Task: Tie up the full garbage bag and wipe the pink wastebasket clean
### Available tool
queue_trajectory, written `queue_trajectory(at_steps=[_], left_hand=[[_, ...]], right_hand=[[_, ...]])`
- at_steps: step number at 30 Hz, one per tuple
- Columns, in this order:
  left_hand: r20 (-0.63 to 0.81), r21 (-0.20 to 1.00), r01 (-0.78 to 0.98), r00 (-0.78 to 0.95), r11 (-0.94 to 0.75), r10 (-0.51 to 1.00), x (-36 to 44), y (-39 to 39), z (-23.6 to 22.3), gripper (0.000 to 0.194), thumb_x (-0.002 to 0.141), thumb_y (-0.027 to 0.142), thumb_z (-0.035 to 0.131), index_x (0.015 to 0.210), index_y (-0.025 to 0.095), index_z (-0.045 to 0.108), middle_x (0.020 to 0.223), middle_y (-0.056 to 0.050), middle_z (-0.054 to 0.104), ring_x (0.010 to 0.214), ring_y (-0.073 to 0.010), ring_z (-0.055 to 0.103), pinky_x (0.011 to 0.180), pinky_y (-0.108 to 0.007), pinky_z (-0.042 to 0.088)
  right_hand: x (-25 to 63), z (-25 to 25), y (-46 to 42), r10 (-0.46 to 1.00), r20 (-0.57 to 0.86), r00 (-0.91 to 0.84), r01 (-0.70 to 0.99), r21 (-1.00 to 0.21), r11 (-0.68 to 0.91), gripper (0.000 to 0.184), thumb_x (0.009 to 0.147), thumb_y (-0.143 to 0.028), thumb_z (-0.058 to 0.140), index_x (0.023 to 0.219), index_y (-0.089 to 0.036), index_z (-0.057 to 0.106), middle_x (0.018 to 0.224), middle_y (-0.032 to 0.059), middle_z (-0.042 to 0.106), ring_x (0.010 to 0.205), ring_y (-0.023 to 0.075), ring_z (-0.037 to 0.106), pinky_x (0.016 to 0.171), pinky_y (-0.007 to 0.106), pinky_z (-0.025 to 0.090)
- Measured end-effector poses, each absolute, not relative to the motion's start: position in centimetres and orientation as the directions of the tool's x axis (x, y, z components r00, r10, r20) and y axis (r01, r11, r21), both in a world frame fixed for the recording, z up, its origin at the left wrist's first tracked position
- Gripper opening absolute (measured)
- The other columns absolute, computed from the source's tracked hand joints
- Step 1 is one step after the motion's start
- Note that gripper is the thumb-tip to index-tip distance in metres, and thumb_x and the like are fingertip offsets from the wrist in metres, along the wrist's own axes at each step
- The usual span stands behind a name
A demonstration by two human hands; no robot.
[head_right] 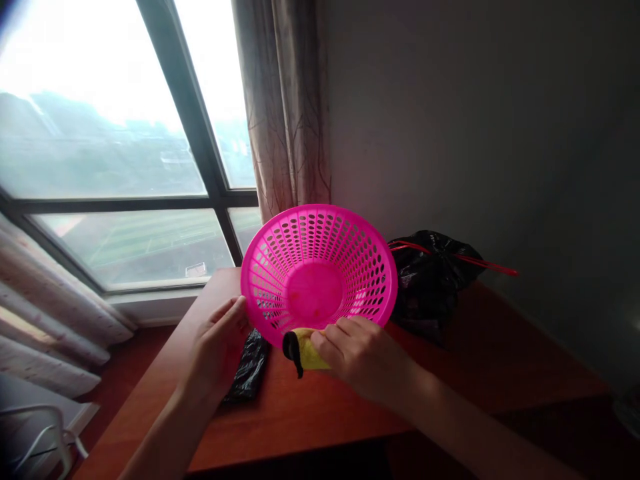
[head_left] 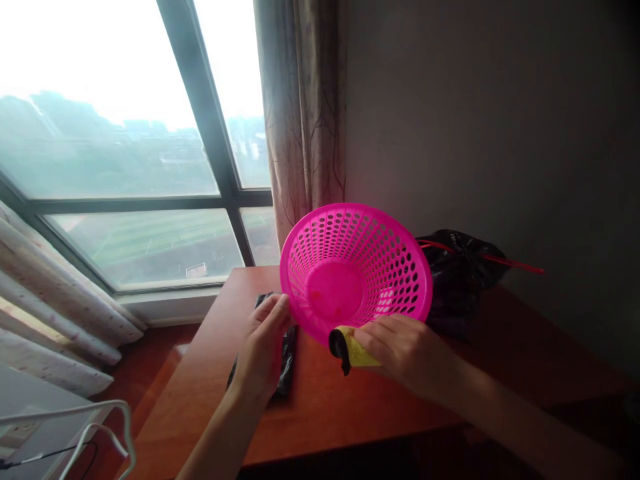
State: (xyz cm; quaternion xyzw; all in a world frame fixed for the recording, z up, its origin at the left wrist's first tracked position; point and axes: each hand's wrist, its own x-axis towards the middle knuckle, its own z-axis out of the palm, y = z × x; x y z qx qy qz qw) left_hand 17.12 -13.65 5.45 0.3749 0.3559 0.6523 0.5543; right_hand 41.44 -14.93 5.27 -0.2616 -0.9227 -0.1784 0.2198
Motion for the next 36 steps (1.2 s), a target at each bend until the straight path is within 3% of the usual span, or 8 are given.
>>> queue_trajectory(at_steps=[7,14,19,23,28,32,36], left_hand=[[0.091,0.88,-0.45,-0.152,-0.151,0.984,14.6,-10.3,7.9,0.025,0.073,0.036,0.078,0.076,0.015,0.064,0.058,0.003,0.059,0.053,-0.0105,0.051,0.051,-0.021,0.038],[0.147,0.872,-0.439,-0.183,-0.215,0.972,15.6,-11.7,6.1,0.029,0.084,0.04,0.069,0.07,0.017,0.058,0.062,0.003,0.056,0.056,-0.0097,0.049,0.057,-0.021,0.041],[0.13,0.934,-0.319,-0.113,-0.16,0.985,17.3,-14.9,3.2,0.025,0.089,0.04,0.065,0.083,0.016,0.066,0.077,-0.002,0.063,0.072,-0.0132,0.054,0.07,-0.023,0.044],[0.058,0.937,-0.343,-0.023,-0.063,0.998,19.6,-17.2,1.2,0.024,0.088,0.04,0.065,0.09,0.017,0.069,0.084,-0.005,0.066,0.077,-0.016,0.055,0.073,-0.026,0.044],[0.015,0.917,-0.397,-0.069,-0.041,0.998,20.9,-18.3,0.6,0.026,0.085,0.041,0.069,0.099,0.019,0.07,0.087,-0.005,0.068,0.072,-0.0157,0.055,0.066,-0.026,0.044],[0.043,0.933,-0.352,-0.074,-0.066,0.996,20.2,-17.8,1.3,0.025,0.083,0.039,0.071,0.094,0.017,0.071,0.088,-0.006,0.069,0.077,-0.0192,0.059,0.072,-0.028,0.047],[0.086,0.939,-0.321,-0.135,-0.126,0.987,19.0,-16.7,1.7,0.023,0.084,0.041,0.069,0.088,0.018,0.068,0.078,-0.002,0.064,0.069,-0.0153,0.056,0.067,-0.026,0.047]], right_hand=[[44.5,6.1,-14.6,0.365,0.413,-0.834,0.495,0.269,0.826,0.02,0.098,-0.014,0.046,0.112,-0.016,0.061,0.101,0.0085,0.069,0.098,0.022,0.063,0.089,0.039,0.048],[43.4,5.2,-14.9,0.378,0.418,-0.826,0.516,0.289,0.807,0.021,0.097,-0.011,0.046,0.109,-0.015,0.063,0.092,0.0076,0.069,0.09,0.0208,0.064,0.086,0.038,0.05],[41.7,4.9,-15.0,0.394,0.479,-0.785,0.559,0.272,0.783,0.023,0.096,-0.008,0.045,0.111,-0.011,0.062,0.092,0.0087,0.07,0.084,0.0213,0.065,0.078,0.037,0.051],[40.2,4.9,-15.1,0.414,0.531,-0.739,0.601,0.244,0.761,0.023,0.098,-0.02,0.049,0.115,-0.009,0.061,0.09,0.0096,0.07,0.082,0.0217,0.065,0.074,0.037,0.052],[39.1,4.5,-15.3,0.437,0.533,-0.725,0.609,0.2,0.767,0.033,0.098,-0.035,0.054,0.118,-0.009,0.06,0.094,0.0117,0.07,0.087,0.023,0.066,0.079,0.038,0.052],[39.9,4.4,-15.0,0.42,0.519,-0.745,0.571,0.169,0.803,0.037,0.097,-0.037,0.054,0.12,-0.009,0.06,0.098,0.0128,0.07,0.09,0.0228,0.066,0.079,0.038,0.054],[42.0,4.1,-14.6,0.447,0.45,-0.773,0.533,0.077,0.843,0.043,0.094,-0.043,0.058,0.124,-0.011,0.06,0.106,0.0127,0.07,0.097,0.0226,0.065,0.083,0.038,0.054]])
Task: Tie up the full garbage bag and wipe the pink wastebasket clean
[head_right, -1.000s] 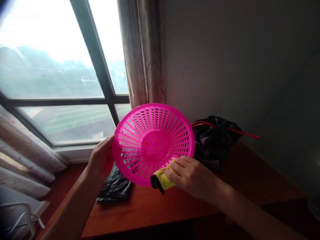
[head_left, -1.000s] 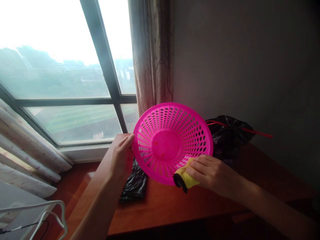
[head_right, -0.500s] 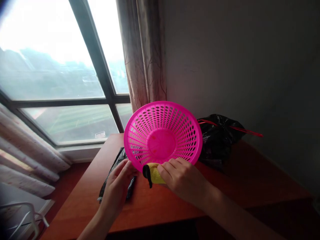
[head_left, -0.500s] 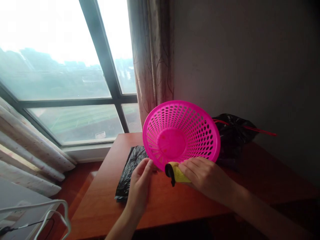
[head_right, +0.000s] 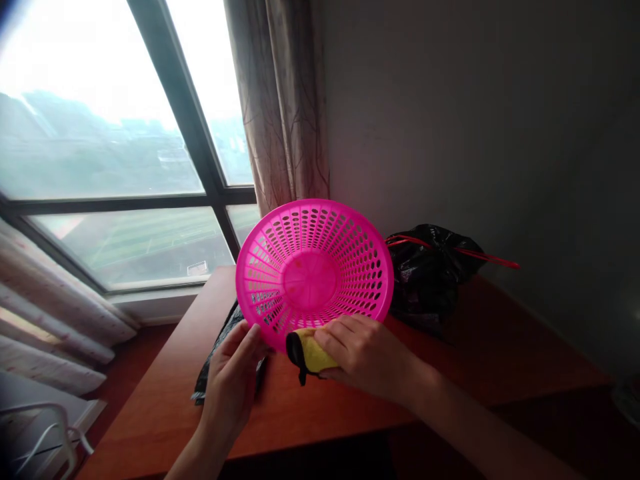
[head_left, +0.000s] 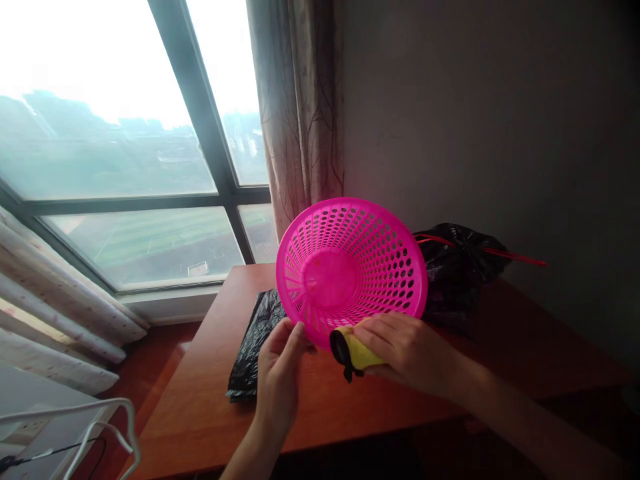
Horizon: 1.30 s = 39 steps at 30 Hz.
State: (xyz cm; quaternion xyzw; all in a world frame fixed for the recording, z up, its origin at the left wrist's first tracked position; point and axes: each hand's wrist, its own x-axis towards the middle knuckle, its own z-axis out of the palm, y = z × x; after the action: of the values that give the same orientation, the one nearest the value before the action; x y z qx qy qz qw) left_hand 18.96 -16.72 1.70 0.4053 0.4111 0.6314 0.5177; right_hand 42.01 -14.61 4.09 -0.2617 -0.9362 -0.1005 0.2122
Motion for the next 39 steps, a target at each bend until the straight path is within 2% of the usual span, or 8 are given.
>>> queue_trajectory(at_steps=[8,13,19,21,24,27,32,39], left_hand=[[0.263,0.964,0.014,-0.167,-0.265,0.95,18.4,-15.2,2.1,0.036,0.087,0.046,0.062,0.066,0.019,0.054,0.061,0.002,0.05,0.056,-0.0123,0.044,0.053,-0.022,0.036],[0.304,0.952,0.104,-0.189,-0.289,0.934,19.2,-15.3,2.7,0.04,0.083,0.048,0.066,0.058,0.019,0.055,0.056,0.001,0.048,0.053,-0.0126,0.036,0.051,-0.024,0.03],[0.35,0.935,0.164,-0.267,-0.315,0.898,19.3,-15.2,2.1,0.041,0.088,0.049,0.06,0.059,0.02,0.053,0.052,0.003,0.041,0.051,-0.013,0.034,0.05,-0.024,0.027],[0.359,0.932,0.166,-0.294,-0.322,0.886,19.4,-15.1,1.8,0.041,0.09,0.048,0.057,0.06,0.02,0.052,0.052,0.003,0.04,0.051,-0.0129,0.034,0.05,-0.024,0.026],[0.366,0.93,0.16,-0.319,-0.331,0.874,19.8,-14.8,1.6,0.042,0.091,0.047,0.055,0.059,0.02,0.048,0.054,0.003,0.038,0.052,-0.0126,0.032,0.05,-0.025,0.024],[0.359,0.933,0.132,-0.345,-0.334,0.867,20.1,-14.7,1.5,0.044,0.091,0.048,0.055,0.058,0.021,0.044,0.053,0.004,0.037,0.052,-0.0125,0.03,0.049,-0.025,0.024],[0.362,0.932,0.144,-0.352,-0.332,0.863,20.2,-14.6,1.1,0.045,0.092,0.051,0.052,0.059,0.021,0.045,0.054,0.004,0.036,0.053,-0.0125,0.03,0.049,-0.025,0.024],[0.437,0.899,0.191,-0.318,-0.395,0.842,20.5,-14.4,0.0,0.044,0.094,0.044,0.051,0.059,0.02,0.038,0.054,0.005,0.031,0.052,-0.0106,0.028,0.048,-0.024,0.023]], right_hand=[[46.9,2.5,-13.1,0.594,0.275,-0.756,0.631,0.066,0.773,0.04,0.09,-0.03,0.063,0.126,-0.013,0.062,0.122,0.0136,0.068,0.119,0.0254,0.06,0.105,0.045,0.046],[46.8,1.7,-14.1,0.588,0.374,-0.718,0.667,0.125,0.735,0.043,0.091,-0.025,0.057,0.132,-0.011,0.057,0.129,0.0158,0.064,0.124,0.027,0.056,0.108,0.049,0.044],[46.2,0.2,-17.2,0.576,0.405,-0.71,0.668,0.128,0.733,0.069,0.088,-0.05,0.061,0.142,-0.009,0.047,0.138,0.0186,0.057,0.131,0.0327,0.049,0.109,0.054,0.042],[46.7,-0.6,-17.4,0.585,0.365,-0.724,0.672,0.181,0.718,0.068,0.088,-0.038,0.061,0.147,-0.011,0.041,0.145,0.0163,0.051,0.136,0.0325,0.043,0.111,0.054,0.039],[47.6,-1.7,-16.8,0.559,0.35,-0.752,0.655,0.305,0.691,0.063,0.087,-0.006,0.05,0.148,-0.016,0.04,0.146,0.0119,0.05,0.137,0.029,0.042,0.113,0.053,0.037],[48.1,-2.4,-15.7,0.518,0.398,-0.758,0.648,0.361,0.671,0.061,0.086,0.004,0.041,0.143,-0.016,0.047,0.138,0.0113,0.058,0.13,0.0273,0.049,0.11,0.053,0.039],[47.6,-2.2,-15.4,0.512,0.442,-0.737,0.634,0.189,0.75,0.05,0.089,-0.004,0.04,0.136,-0.013,0.054,0.127,0.0134,0.064,0.122,0.0272,0.056,0.105,0.052,0.044],[44.5,-0.1,-16.4,0.705,0.309,-0.639,0.631,-0.314,0.709,0.051,0.087,-0.007,0.044,0.136,-0.016,0.056,0.131,0.0138,0.064,0.123,0.0256,0.058,0.107,0.048,0.045]])
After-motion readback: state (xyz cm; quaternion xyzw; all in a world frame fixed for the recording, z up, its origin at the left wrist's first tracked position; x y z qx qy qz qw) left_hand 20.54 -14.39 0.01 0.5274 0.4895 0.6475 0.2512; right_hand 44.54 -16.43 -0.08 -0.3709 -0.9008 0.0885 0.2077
